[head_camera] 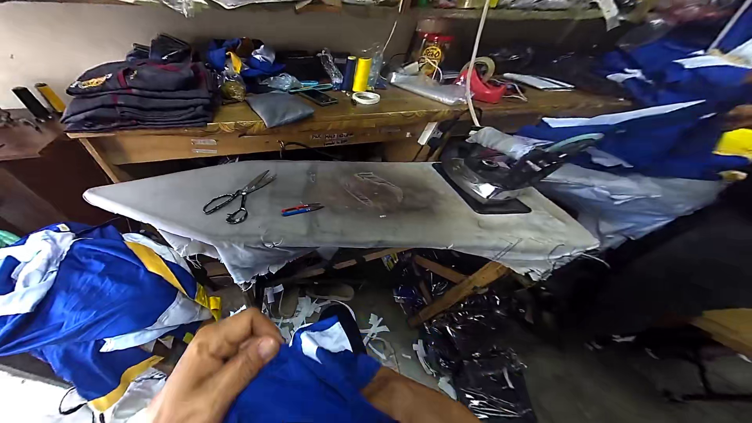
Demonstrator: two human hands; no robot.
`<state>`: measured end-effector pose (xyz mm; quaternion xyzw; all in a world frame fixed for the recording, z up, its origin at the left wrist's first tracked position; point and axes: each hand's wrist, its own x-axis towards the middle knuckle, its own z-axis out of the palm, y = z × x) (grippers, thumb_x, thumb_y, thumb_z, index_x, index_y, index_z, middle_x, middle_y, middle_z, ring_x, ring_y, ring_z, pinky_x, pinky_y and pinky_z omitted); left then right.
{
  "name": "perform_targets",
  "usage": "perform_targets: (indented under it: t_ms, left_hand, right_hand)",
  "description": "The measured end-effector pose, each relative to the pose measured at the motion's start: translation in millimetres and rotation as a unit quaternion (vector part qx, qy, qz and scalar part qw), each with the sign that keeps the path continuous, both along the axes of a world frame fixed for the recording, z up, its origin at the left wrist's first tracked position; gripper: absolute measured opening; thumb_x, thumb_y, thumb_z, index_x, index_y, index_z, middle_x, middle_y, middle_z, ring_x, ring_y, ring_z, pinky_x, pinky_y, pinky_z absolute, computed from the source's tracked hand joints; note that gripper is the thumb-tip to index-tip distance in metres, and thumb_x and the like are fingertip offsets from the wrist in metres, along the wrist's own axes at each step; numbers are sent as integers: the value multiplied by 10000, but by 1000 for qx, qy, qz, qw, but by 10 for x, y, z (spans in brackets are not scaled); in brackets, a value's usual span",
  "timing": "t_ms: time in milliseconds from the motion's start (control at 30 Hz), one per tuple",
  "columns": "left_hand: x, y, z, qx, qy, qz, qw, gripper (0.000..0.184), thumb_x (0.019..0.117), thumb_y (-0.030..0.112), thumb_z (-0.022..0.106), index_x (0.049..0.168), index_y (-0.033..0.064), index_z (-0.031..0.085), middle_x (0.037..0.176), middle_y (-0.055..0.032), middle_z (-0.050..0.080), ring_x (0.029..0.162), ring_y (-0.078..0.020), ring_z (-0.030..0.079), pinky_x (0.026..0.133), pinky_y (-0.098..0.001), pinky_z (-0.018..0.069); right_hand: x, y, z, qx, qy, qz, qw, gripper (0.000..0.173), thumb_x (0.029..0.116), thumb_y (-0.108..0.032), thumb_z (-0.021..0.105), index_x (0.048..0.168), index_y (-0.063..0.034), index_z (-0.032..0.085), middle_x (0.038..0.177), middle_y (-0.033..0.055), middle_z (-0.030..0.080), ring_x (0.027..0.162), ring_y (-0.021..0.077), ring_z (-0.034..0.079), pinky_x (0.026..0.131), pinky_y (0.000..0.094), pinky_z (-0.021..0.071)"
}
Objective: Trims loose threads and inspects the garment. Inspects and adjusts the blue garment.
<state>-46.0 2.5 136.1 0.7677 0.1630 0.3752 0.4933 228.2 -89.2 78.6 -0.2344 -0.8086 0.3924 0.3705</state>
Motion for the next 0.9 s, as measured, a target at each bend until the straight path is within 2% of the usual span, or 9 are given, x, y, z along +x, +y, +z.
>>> perform_targets:
  t_ms: [100, 233, 367, 467, 533, 600, 667, 767, 900]
  left_hand:
    - [65, 389, -427, 16, 143, -13, 989, 223, 1036, 297, 599, 998, 115, 721, 859, 49, 679, 760, -4, 619, 689, -198, 529]
    - [429, 974, -478, 144, 207, 111, 961, 279, 1003, 291, 640, 1117, 56, 738, 1187, -103, 711, 1052, -193, 695, 912, -400, 585]
    - [1022, 1769, -239, 261, 221, 194, 919, 349, 977, 211, 689, 1272, 26, 686, 1274, -182, 676, 1177, -353, 646, 1008, -547, 516]
    - [1392, 2166, -231, 284, 333, 169, 883, 430, 973, 285, 714, 1347, 76, 671, 1320, -244, 626, 1222, -462, 584, 979, -626, 497]
    - [1509, 2317, -337, 315, 387, 156, 852, 310, 1022, 268, 635, 1224, 56, 733, 1205, -260, 659, 1148, -497, 612, 891, -657, 521]
    - [1511, 2337, -411, 370, 387, 170, 827, 282, 1048, 198, 555, 1057, -28, 723, 1085, -271, 678, 1041, -488, 667, 821, -639, 541]
    - [1403, 2254, -383, 356, 341, 199, 847, 266, 1033, 134, 528, 987, -78, 682, 992, -270, 686, 926, -461, 699, 766, -629, 553]
    - [985, 1801, -263, 176, 232, 189, 938, 280, 1095, 220, 456, 1059, 35, 663, 817, -80, 671, 669, -198, 663, 605, -399, 576]
    - [341, 994, -536, -57, 128, 54, 989, 327, 1110, 300, 412, 1126, 77, 651, 905, 16, 709, 739, -75, 672, 639, -259, 588]
  right_hand:
    - [-44, 17, 63, -77, 49, 11, 996, 335, 1067, -243, 553, 926, 47, 645, 796, 77, 655, 809, 28, 637, 754, 192, 515]
    - [-114, 165, -316, -254, 130, -45, 957, 280, 1085, -200, 485, 974, -73, 709, 875, -69, 712, 852, -28, 657, 796, 218, 553]
    - [-76, 179, -379, -282, 100, -66, 952, 128, 966, -168, 694, 1011, -50, 719, 892, -51, 734, 845, -7, 680, 786, 228, 578]
    - [-64, 237, -352, -288, 58, -140, 946, 150, 923, -188, 754, 931, -40, 732, 797, -36, 720, 741, -4, 673, 693, 222, 576]
    - [-55, 266, -418, -291, 97, -158, 939, 125, 954, -179, 716, 941, -56, 734, 815, -51, 725, 765, -8, 681, 717, 223, 588]
    - [-57, 304, -480, -297, 167, -152, 928, 110, 985, -145, 663, 980, -63, 736, 868, -44, 742, 819, 15, 700, 762, 247, 602]
    - [-75, 352, -519, -305, 225, -147, 913, 133, 1010, -133, 619, 998, -73, 737, 900, -32, 746, 852, 36, 704, 792, 268, 602]
    - [-107, 421, -579, -322, 276, -150, 893, 161, 1035, -156, 589, 1024, -115, 745, 947, -44, 750, 898, 35, 701, 832, 270, 594]
    - [-173, 496, -634, -306, 300, -176, 886, 180, 1044, -142, 572, 1019, -94, 743, 944, -27, 750, 893, 45, 705, 832, 274, 598]
